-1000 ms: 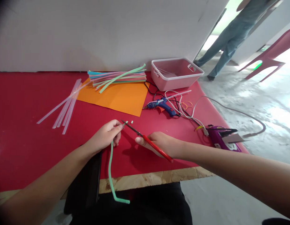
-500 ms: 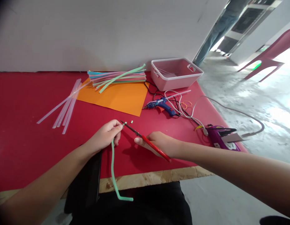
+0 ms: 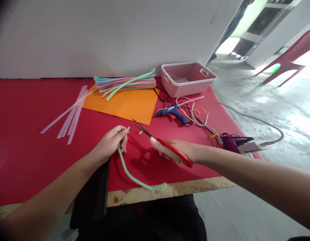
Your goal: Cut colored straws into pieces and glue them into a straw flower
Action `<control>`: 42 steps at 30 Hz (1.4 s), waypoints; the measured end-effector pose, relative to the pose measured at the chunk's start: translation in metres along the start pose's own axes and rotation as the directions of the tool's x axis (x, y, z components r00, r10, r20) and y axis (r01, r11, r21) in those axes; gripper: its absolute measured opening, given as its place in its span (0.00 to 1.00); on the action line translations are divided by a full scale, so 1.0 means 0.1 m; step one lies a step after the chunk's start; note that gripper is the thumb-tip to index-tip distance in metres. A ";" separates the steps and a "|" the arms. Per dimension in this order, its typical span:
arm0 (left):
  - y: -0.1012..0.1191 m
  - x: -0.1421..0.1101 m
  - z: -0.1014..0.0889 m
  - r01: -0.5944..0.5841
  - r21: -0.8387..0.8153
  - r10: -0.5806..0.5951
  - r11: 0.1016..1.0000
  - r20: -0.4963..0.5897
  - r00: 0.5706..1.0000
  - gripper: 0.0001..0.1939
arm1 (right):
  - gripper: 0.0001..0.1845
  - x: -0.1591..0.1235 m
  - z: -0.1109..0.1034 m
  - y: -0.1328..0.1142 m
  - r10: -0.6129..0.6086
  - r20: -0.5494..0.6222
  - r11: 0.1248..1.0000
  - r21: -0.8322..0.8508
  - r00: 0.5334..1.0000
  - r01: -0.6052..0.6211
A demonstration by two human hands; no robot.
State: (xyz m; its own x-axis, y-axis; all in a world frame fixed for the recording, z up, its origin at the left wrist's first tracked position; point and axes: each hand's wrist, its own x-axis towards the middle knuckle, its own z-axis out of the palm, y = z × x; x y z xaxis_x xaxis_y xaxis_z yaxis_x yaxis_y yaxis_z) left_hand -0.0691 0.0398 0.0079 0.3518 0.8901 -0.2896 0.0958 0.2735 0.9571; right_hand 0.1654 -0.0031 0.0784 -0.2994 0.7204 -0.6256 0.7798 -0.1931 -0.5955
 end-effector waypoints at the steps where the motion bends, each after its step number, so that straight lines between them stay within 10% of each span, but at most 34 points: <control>1: 0.01 0.00 0.00 -0.012 -0.031 0.012 0.999 -0.011 1.000 0.09 | 0.33 0.00 0.01 0.01 -0.014 -0.009 1.000 -0.012 1.000 0.014; 8: 0.14 -0.04 0.04 0.115 -0.383 -0.119 0.916 0.013 0.993 0.09 | 0.28 0.02 0.12 0.12 -0.050 -0.149 0.955 -0.297 0.988 0.004; 15: 0.15 -0.06 0.07 0.195 -0.371 -0.166 0.908 0.110 0.980 0.07 | 0.30 0.07 0.17 0.14 -0.103 -0.140 0.905 -0.425 0.985 0.034; 42: 0.05 0.01 0.10 0.218 -0.275 -0.189 0.937 0.127 0.974 0.06 | 0.32 0.14 0.15 -0.01 -0.020 0.016 0.988 -0.153 1.000 0.022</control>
State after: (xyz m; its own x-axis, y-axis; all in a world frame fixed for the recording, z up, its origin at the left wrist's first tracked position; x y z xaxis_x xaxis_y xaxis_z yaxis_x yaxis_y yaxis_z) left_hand -0.0589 0.0382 0.0130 0.4424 0.7687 -0.4620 -0.0893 0.5503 0.8302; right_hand 0.1521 -0.0026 0.0630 -0.3235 0.7132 -0.6219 0.8480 -0.0731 -0.5249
